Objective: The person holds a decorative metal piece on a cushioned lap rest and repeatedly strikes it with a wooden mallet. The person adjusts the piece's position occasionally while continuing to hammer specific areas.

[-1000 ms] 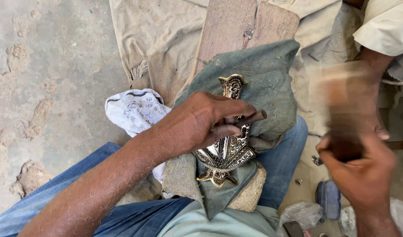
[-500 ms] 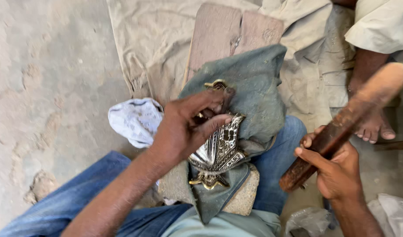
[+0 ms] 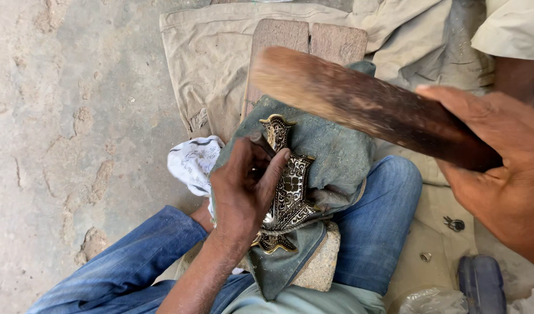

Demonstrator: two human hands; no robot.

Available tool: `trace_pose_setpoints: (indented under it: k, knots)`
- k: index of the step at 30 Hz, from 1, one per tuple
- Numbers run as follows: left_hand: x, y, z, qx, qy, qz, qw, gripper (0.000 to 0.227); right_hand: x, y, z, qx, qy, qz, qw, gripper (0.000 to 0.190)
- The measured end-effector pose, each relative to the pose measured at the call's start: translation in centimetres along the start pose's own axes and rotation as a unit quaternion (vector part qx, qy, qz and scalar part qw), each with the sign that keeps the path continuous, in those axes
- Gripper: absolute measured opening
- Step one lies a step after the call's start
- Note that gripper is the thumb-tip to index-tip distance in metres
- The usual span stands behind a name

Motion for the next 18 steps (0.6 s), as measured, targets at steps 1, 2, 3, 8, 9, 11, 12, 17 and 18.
trace_pose_setpoints:
  k: [1, 2, 3, 8, 9, 11, 12, 17, 18]
  knots:
    - [-0.1, -0.2, -0.2, -0.012, 0.008, -0.005, 1.0, 0.03, 0.3, 0.4, 0.3, 0.004, -0.042, 0.01, 0.999, 0.065]
    - [-0.3, -0.3, -0.4, -0.026, 0.014, -0.01, 1.0, 0.027, 0.7, 0.7, 0.6, 0.007, -0.085, 0.018, 0.996, 0.066]
    - [-0.4, -0.3, -0.6, -0.041, 0.021, -0.014, 0.999, 0.025, 1.0, 0.9, 0.9, 0.016, -0.113, 0.019, 0.993, 0.067]
    - [-0.8, 0.0, 0.0, 0.018, 0.003, -0.025, 1.0, 0.03, 2.3, 2.2, 1.4, 0.086, -0.141, -0.009, 0.986, 0.063]
    - [-0.8, 0.0, 0.0, 0.022, -0.002, -0.024, 0.999, 0.03, 2.3, 2.4, 1.4, 0.092, -0.145, -0.004, 0.985, 0.063]
    - [-0.9, 0.0, -0.1, 0.005, 0.004, -0.031, 0.999, 0.029, 2.3, 2.8, 1.2, 0.1, -0.174, 0.021, 0.979, 0.065]
    - [-0.9, -0.1, -0.1, -0.004, 0.008, -0.034, 0.999, 0.028, 2.2, 2.9, 1.1, 0.1, -0.197, 0.039, 0.975, 0.067]
    - [-1.0, 0.0, -0.4, -0.011, 0.015, -0.03, 0.999, 0.027, 2.2, 2.8, 0.9, 0.086, -0.104, 0.07, 0.988, 0.066]
    - [-0.9, -0.1, -0.3, -0.008, 0.015, -0.032, 0.999, 0.028, 2.0, 2.9, 0.9, 0.083, -0.103, 0.077, 0.988, 0.066]
Point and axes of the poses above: each hand's wrist, its own y-axis towards the middle knuckle, its own x-axis out of the back of the hand, z = x × y, the point moved 3 cm from there along y, towards the middle knuckle, and after that the axes turned 5 degrees about z, right-handed, at the moved point
